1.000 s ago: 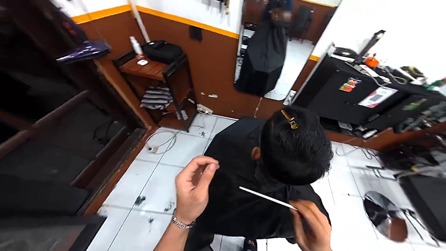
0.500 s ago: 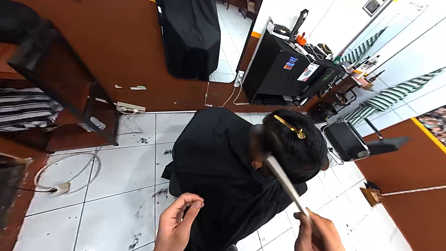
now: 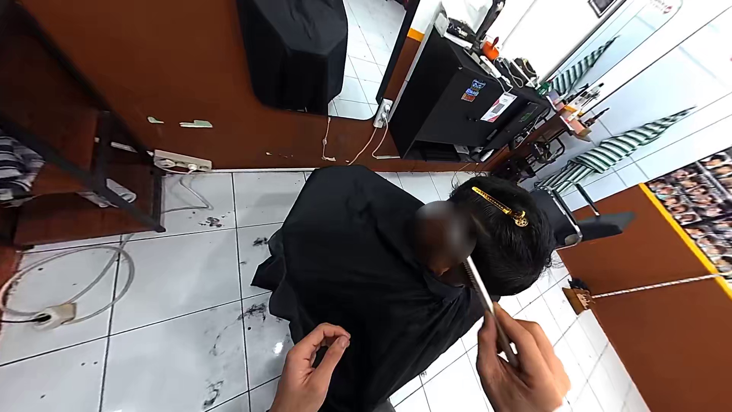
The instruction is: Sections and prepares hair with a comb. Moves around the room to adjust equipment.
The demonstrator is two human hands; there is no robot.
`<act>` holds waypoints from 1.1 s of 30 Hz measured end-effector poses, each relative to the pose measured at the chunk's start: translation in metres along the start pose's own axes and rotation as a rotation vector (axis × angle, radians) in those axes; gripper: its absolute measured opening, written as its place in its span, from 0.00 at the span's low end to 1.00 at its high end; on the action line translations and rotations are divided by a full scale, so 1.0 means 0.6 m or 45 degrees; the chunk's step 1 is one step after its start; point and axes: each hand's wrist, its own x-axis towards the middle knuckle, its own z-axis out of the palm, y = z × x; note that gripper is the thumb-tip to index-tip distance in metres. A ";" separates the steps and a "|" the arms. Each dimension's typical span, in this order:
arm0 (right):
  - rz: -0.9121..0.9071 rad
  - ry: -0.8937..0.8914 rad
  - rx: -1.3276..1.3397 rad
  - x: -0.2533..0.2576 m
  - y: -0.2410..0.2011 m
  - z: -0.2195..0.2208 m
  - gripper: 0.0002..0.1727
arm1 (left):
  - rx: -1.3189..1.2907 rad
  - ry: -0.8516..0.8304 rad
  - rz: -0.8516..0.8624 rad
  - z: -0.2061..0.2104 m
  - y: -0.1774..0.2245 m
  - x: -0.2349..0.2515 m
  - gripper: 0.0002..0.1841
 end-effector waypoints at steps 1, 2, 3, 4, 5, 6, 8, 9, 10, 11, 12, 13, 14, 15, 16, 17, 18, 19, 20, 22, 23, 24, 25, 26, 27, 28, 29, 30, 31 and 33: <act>-0.015 0.023 -0.013 0.006 -0.002 -0.007 0.09 | -0.006 0.002 -0.002 -0.004 -0.002 0.002 0.06; -0.025 0.040 -0.044 0.012 -0.001 -0.009 0.09 | -0.011 0.005 0.001 -0.007 -0.005 0.004 0.06; -0.036 0.047 -0.082 0.017 0.003 -0.007 0.10 | -0.011 0.005 0.011 -0.010 -0.008 0.006 0.06; -0.046 0.041 -0.118 0.021 0.007 -0.001 0.10 | -0.008 0.000 0.024 -0.014 -0.011 0.009 0.06; -0.053 0.024 -0.148 0.024 0.009 0.007 0.10 | -0.006 -0.006 0.034 -0.017 -0.012 0.011 0.07; -0.058 -0.001 -0.170 0.027 0.009 0.016 0.10 | -0.007 -0.007 0.043 -0.019 -0.014 0.013 0.07; -0.052 -0.072 -0.204 0.030 0.001 0.034 0.10 | -0.009 0.001 0.054 -0.022 -0.016 0.016 0.07; -0.041 -0.123 -0.220 0.030 -0.003 0.040 0.10 | -0.010 0.004 0.059 -0.024 -0.016 0.017 0.07; -0.036 -0.174 -0.224 0.029 -0.006 0.041 0.11 | -0.012 0.007 0.061 -0.024 -0.014 0.017 0.07; -0.037 -0.210 -0.192 0.028 -0.010 0.033 0.11 | -0.012 0.009 0.060 -0.026 -0.011 0.015 0.07; -0.039 -0.219 -0.124 0.028 -0.014 0.017 0.11 | -0.012 0.014 0.058 -0.028 -0.007 0.015 0.07; -0.038 -0.206 -0.048 0.029 -0.016 -0.006 0.09 | -0.011 0.022 0.055 -0.031 -0.003 0.015 0.06; -0.033 -0.181 -0.003 0.030 -0.015 -0.033 0.08 | -0.010 0.030 0.048 -0.034 -0.001 0.013 0.06; -0.029 -0.148 0.003 0.030 -0.007 -0.061 0.07 | -0.005 0.041 0.040 -0.038 0.001 0.011 0.06; -0.026 -0.113 -0.011 0.028 0.008 -0.085 0.07 | 0.007 0.051 0.030 -0.040 0.002 0.008 0.06; -0.024 -0.093 -0.029 0.025 0.029 -0.102 0.07 | 0.028 0.063 0.023 -0.042 0.003 0.006 0.06; -0.027 -0.087 -0.040 0.019 0.054 -0.112 0.08 | 0.053 0.076 0.019 -0.042 0.004 0.005 0.06; -0.032 -0.087 -0.045 0.011 0.081 -0.115 0.08 | 0.083 0.096 0.019 -0.042 0.004 0.004 0.07; -0.028 -0.107 -0.047 0.000 0.106 -0.113 0.08 | 0.112 0.116 0.014 -0.041 0.004 0.004 0.07; -0.009 -0.203 -0.075 -0.022 0.151 -0.103 0.09 | 0.162 0.142 0.005 -0.040 0.003 0.005 0.06; -0.011 -0.281 -0.099 -0.033 0.169 -0.099 0.10 | 0.179 0.150 0.002 -0.039 0.004 0.007 0.06; -0.031 -0.360 -0.109 -0.040 0.184 -0.099 0.11 | 0.183 0.166 0.007 -0.037 0.006 0.008 0.06; -0.063 -0.423 -0.079 -0.040 0.195 -0.103 0.12 | 0.187 0.187 0.021 -0.034 0.009 0.010 0.06; -0.093 -0.466 -0.001 -0.033 0.205 -0.113 0.12 | 0.190 0.210 0.038 -0.032 0.010 0.011 0.06; -0.122 -0.470 0.093 -0.019 0.213 -0.127 0.12 | 0.196 0.239 0.056 -0.029 0.012 0.010 0.06; -0.158 -0.432 0.168 0.001 0.224 -0.140 0.11 | 0.201 0.272 0.068 -0.024 0.014 0.009 0.07; -0.193 -0.376 0.210 0.022 0.239 -0.148 0.11 | 0.206 0.308 0.073 -0.017 0.017 0.007 0.07; -0.225 -0.337 0.221 0.038 0.258 -0.148 0.11 | 0.221 0.349 0.078 -0.008 0.021 0.004 0.08; -0.257 -0.336 0.215 0.047 0.281 -0.140 0.11 | 0.241 0.386 0.094 0.003 0.024 0.001 0.08; -0.361 -0.437 0.201 0.042 0.324 -0.107 0.12 | 0.297 0.456 0.172 0.030 0.028 -0.003 0.09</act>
